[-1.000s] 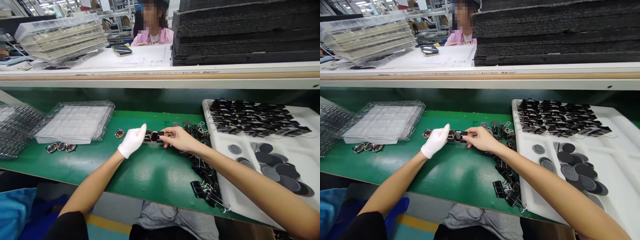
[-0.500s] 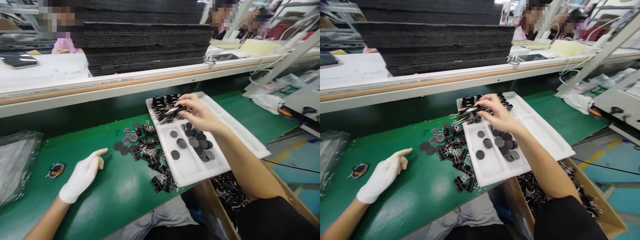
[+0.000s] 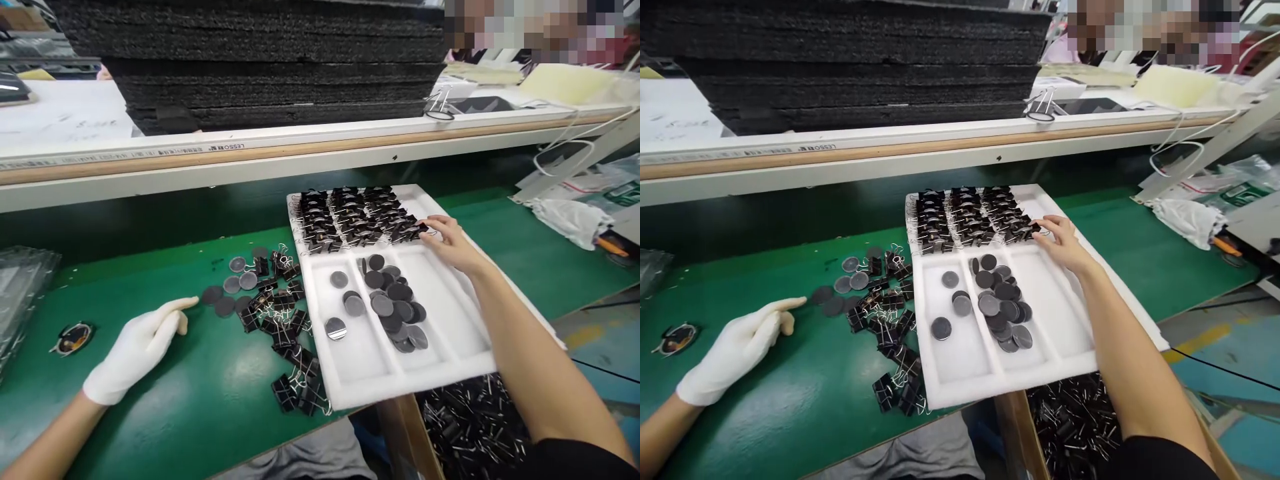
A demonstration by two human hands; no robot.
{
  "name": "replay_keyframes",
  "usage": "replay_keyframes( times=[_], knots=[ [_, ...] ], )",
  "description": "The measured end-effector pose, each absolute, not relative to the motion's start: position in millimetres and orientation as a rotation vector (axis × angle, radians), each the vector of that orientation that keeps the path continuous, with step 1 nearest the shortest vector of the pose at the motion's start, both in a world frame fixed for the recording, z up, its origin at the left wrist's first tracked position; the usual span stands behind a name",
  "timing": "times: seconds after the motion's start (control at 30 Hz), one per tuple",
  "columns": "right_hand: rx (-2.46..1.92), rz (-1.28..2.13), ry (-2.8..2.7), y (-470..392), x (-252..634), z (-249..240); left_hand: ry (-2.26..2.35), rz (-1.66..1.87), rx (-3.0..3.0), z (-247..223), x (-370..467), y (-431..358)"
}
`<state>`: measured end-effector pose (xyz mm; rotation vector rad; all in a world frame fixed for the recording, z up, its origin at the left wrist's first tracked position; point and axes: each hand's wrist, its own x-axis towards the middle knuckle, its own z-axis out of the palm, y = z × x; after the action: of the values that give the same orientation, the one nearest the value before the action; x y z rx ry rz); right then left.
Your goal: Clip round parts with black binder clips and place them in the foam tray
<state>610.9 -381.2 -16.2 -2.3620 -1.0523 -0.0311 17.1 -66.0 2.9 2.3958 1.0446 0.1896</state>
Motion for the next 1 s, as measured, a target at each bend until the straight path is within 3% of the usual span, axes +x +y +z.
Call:
replay_keyframes(
  times=[0.23, 0.43, 0.53, 0.63, 0.73, 0.87, 1.0],
  knots=[
    [-2.361, -0.367, -0.950, -373, 580, -14, 1.032, 0.182, 2.404, 3, 20, -68],
    [-2.019, -0.823, -1.095, -352, 524, 30, 0.944, 0.242, 2.695, 12, 17, -70],
    [-1.816, -0.614, -1.433, -325, 464, 59, 1.193, 0.263, 2.899, 39, -6, -56],
    [-1.653, -0.312, -2.062, -289, 402, 74, 1.585, 0.313, 2.729, 67, -49, -35],
    [-1.527, -0.302, -2.444, -244, 351, 69, 1.598, 0.235, 2.587, 78, -90, -20],
    [-1.550, -0.379, -2.648, -182, 308, 48, 1.511, -0.134, 2.588, 67, -112, -14],
    [-1.707, -0.186, -2.767, -144, 295, 31, 1.631, -0.412, 2.560, 52, -100, -13]
  ],
)
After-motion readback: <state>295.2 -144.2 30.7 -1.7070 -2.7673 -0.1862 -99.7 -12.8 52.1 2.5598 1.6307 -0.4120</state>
